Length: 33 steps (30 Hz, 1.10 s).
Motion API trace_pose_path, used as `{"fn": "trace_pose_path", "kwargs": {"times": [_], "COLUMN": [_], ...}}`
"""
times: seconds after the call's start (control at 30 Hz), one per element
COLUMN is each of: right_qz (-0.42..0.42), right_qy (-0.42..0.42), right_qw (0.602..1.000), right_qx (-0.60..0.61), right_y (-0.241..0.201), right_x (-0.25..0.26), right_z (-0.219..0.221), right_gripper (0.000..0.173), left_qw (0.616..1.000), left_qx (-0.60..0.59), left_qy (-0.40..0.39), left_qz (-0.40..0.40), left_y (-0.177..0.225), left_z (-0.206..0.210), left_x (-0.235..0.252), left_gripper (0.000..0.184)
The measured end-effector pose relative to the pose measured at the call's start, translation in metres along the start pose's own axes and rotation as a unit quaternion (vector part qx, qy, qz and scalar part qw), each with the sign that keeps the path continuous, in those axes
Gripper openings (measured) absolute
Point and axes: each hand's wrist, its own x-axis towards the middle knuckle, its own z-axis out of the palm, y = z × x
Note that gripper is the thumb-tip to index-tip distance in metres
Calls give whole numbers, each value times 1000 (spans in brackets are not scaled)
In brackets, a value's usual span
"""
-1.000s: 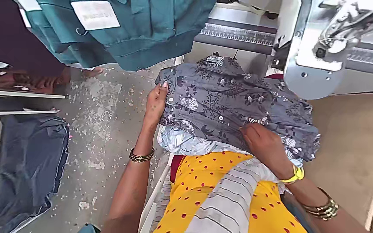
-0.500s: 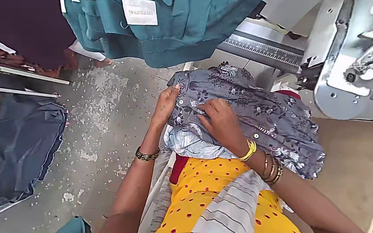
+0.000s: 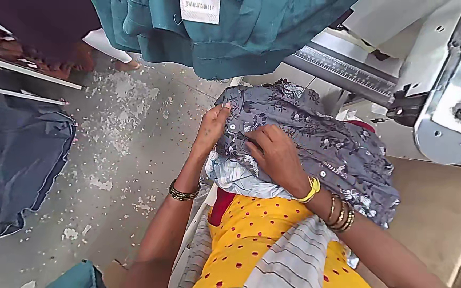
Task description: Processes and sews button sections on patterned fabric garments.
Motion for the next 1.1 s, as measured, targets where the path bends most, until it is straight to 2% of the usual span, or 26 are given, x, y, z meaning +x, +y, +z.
{"fn": "trace_pose_path", "kwargs": {"times": [0.13,0.33,0.43,0.53,0.63,0.7,0.93,1.1], "right_qz": [-16,-23,-6,-28,-46,-37,-33,-58], "right_qy": [17,85,81,80,97,102,114,102], "right_qw": [1000,996,996,996,994,994,993,993], "right_qx": [0,3,25,-7,-1,7,-20,13], "right_y": [-7,-12,-11,-10,-13,-17,-32,-26], "right_x": [15,15,14,15,17,19,26,21], "right_z": [2,8,4,1,0,0,8,7], "right_gripper": [23,14,13,18,15,13,15,13], "left_qw": [1000,1000,996,982,970,974,996,985], "left_qx": [2,-9,-41,-107,-121,-104,-19,-121], "left_qy": [-4,0,-76,-151,-208,-198,-74,-118], "left_qz": [7,4,24,26,30,35,49,38], "left_y": [14,21,17,13,16,17,23,32], "left_z": [-1,-5,-17,-29,-37,-38,-28,-36], "left_x": [-10,-16,-16,-16,-23,-27,-36,-37], "left_gripper": [49,47,45,37,56,60,81,80]}}
